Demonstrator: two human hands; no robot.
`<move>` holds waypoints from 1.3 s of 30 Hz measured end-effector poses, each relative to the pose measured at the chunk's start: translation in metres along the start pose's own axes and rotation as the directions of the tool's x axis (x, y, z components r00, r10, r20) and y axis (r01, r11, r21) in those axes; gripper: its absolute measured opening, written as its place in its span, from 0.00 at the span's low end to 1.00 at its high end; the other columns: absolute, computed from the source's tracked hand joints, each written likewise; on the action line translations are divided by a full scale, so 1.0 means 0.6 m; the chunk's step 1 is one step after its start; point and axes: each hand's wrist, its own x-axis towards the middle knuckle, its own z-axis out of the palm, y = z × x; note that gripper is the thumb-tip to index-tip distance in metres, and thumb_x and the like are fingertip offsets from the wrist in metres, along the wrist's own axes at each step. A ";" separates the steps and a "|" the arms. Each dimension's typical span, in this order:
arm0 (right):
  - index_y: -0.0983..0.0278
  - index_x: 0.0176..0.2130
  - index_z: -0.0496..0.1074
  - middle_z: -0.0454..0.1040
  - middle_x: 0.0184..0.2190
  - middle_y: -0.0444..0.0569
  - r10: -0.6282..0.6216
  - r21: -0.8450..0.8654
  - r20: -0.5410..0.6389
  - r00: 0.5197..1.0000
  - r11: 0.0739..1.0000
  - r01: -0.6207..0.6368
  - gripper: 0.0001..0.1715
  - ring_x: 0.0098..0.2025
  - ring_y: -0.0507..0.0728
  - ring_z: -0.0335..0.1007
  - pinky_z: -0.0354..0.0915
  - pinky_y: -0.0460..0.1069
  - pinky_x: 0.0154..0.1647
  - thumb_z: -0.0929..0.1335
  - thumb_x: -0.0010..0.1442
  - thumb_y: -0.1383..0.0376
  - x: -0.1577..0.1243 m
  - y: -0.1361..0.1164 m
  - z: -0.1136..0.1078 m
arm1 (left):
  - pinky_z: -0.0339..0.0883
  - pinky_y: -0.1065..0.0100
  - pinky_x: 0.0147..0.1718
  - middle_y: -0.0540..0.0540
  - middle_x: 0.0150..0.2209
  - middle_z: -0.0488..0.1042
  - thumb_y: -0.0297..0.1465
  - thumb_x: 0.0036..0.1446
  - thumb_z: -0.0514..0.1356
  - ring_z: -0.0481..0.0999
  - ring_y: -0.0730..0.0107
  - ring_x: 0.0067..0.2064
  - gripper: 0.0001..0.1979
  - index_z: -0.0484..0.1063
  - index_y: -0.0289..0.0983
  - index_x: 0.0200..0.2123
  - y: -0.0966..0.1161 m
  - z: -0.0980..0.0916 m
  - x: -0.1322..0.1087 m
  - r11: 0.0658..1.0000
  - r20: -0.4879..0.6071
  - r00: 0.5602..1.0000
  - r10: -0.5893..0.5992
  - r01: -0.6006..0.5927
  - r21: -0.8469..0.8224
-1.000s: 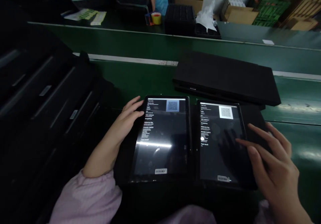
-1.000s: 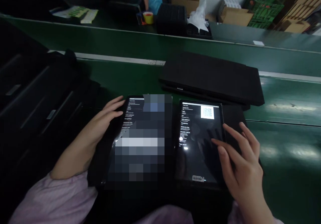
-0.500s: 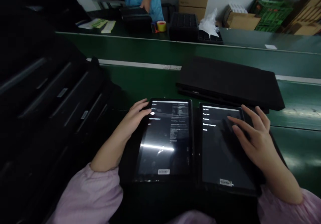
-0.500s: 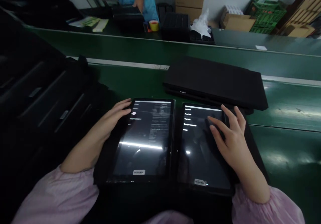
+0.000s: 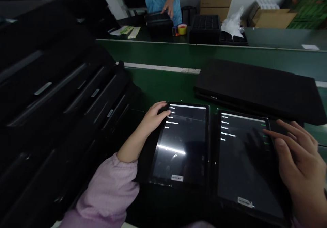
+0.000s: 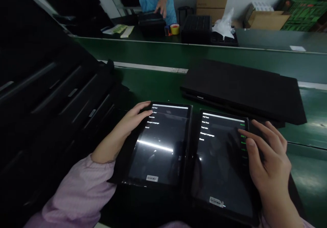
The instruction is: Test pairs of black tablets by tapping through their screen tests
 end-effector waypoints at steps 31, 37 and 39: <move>0.56 0.39 0.85 0.83 0.48 0.48 0.019 0.141 -0.038 0.999 0.990 -0.014 0.16 0.49 0.61 0.81 0.74 0.59 0.52 0.68 0.72 0.57 -0.006 -0.007 0.003 | 0.42 0.47 0.77 0.43 0.79 0.56 0.43 0.50 0.70 0.45 0.45 0.81 0.38 0.75 0.47 0.65 -0.027 -0.033 -0.010 0.970 0.222 0.962 0.161 -0.196 0.147; 0.55 0.45 0.83 0.84 0.47 0.54 0.354 -0.053 -0.052 0.934 0.933 -0.356 0.26 0.44 0.70 0.82 0.73 0.64 0.42 0.64 0.66 0.43 -0.025 0.033 -0.040 | 0.60 0.49 0.71 0.37 0.68 0.76 0.48 0.53 0.65 0.69 0.43 0.72 0.32 0.79 0.40 0.59 -0.026 -0.047 -0.061 0.988 -0.095 0.995 0.025 -0.039 -0.148; 0.52 0.40 0.81 0.84 0.40 0.56 0.488 -0.182 -0.043 0.872 0.854 -0.487 0.28 0.34 0.71 0.81 0.69 0.63 0.30 0.64 0.60 0.38 -0.048 0.069 -0.065 | 0.69 0.50 0.66 0.37 0.59 0.82 0.51 0.53 0.66 0.77 0.42 0.65 0.30 0.81 0.39 0.53 -0.045 -0.071 -0.107 0.994 -0.202 0.977 -0.068 0.050 -0.094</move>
